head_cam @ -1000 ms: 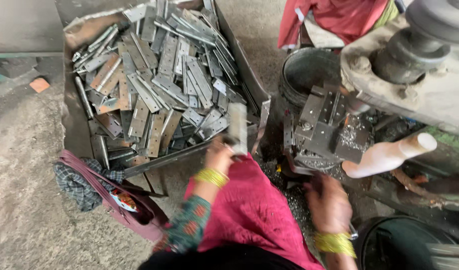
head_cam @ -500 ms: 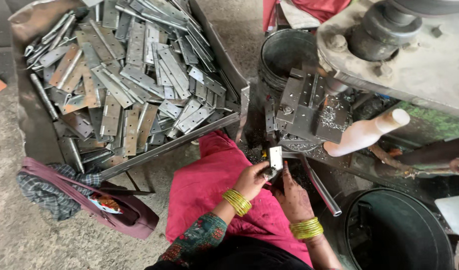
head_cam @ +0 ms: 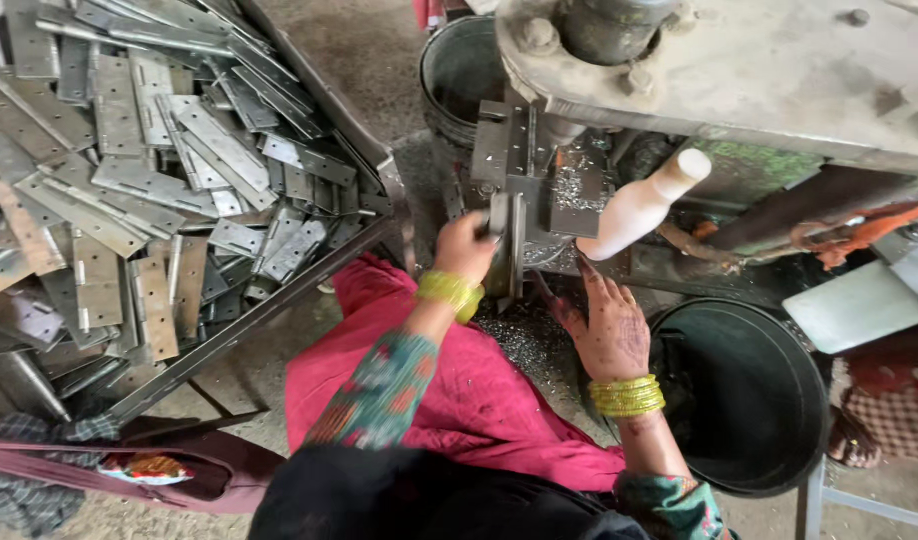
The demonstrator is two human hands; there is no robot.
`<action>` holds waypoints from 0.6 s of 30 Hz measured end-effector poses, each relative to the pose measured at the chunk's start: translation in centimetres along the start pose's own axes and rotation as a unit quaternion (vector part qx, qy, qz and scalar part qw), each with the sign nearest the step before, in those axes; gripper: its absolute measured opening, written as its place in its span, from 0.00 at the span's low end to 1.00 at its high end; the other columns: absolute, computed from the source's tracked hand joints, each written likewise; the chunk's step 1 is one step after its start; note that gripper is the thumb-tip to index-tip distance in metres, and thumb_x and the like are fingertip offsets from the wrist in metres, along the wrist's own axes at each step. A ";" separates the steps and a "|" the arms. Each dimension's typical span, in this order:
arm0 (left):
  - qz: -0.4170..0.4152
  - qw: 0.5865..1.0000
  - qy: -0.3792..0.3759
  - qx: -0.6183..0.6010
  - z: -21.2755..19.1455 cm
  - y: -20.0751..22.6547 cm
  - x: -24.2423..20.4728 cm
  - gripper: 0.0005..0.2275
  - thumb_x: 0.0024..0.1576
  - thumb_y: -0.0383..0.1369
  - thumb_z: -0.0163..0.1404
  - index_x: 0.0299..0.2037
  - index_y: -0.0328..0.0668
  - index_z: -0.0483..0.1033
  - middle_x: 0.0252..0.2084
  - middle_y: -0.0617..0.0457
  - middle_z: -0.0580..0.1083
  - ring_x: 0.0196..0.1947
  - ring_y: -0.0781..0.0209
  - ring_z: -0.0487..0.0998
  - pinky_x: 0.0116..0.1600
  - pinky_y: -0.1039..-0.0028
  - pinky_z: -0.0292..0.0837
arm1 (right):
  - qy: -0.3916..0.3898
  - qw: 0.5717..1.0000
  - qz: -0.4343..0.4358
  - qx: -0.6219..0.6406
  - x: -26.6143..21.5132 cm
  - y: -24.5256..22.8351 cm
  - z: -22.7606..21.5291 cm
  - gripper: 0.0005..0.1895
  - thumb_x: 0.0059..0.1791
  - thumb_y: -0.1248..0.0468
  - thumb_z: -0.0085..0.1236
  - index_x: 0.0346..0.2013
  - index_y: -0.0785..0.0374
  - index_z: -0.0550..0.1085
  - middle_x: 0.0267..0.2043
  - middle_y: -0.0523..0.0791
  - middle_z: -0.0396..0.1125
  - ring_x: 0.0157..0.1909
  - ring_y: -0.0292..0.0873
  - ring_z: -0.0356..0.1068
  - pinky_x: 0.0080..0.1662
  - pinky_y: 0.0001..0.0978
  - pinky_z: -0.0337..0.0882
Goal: The person repeatedly picks up metal hinge pieces from a bin, places them under a drill press, and operates the machine to drill holes. After each drilling, the person removes the piece and places it into a bucket.
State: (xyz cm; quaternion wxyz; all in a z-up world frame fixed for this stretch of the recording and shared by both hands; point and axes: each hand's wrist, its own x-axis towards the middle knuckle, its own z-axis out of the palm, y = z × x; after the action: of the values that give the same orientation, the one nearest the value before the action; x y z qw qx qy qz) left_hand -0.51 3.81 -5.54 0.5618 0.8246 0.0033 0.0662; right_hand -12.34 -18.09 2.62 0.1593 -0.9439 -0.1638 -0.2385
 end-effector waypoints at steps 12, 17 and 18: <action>0.088 0.875 -0.126 0.459 1.7 8.0 -2.0 0.24 0.51 0.42 0.57 0.57 0.42 0.73 0.76 0.48 0.54 0.75 0.45 0.52 0.68 0.55 0.55 | -0.343 0.927 0.142 0.056 -3.0 3.5 3.7 0.17 0.52 0.55 0.51 0.51 0.61 0.68 0.32 0.55 0.72 0.37 0.61 0.74 0.39 0.54 0.71; 0.097 0.897 -0.102 0.419 1.9 6.9 1.3 0.23 0.52 0.42 0.58 0.56 0.42 0.75 0.74 0.49 0.58 0.75 0.44 0.52 0.69 0.52 0.53 | -0.324 0.916 0.225 0.067 -5.6 3.9 6.3 0.23 0.47 0.51 0.57 0.52 0.59 0.67 0.34 0.58 0.72 0.40 0.64 0.73 0.41 0.55 0.71; 0.098 0.896 -0.105 0.419 2.0 6.7 1.6 0.23 0.52 0.42 0.58 0.56 0.42 0.75 0.74 0.50 0.58 0.75 0.44 0.52 0.69 0.52 0.53 | -0.323 0.907 0.263 0.055 -6.9 3.9 7.2 0.24 0.47 0.48 0.58 0.51 0.58 0.67 0.35 0.58 0.72 0.40 0.63 0.74 0.42 0.55 0.71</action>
State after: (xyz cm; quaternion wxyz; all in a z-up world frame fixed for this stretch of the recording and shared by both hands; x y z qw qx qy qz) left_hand 0.88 -0.38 0.10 0.1515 0.9821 -0.1091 0.0266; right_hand -13.71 -20.46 -7.68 0.2063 -0.9678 0.0346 0.1398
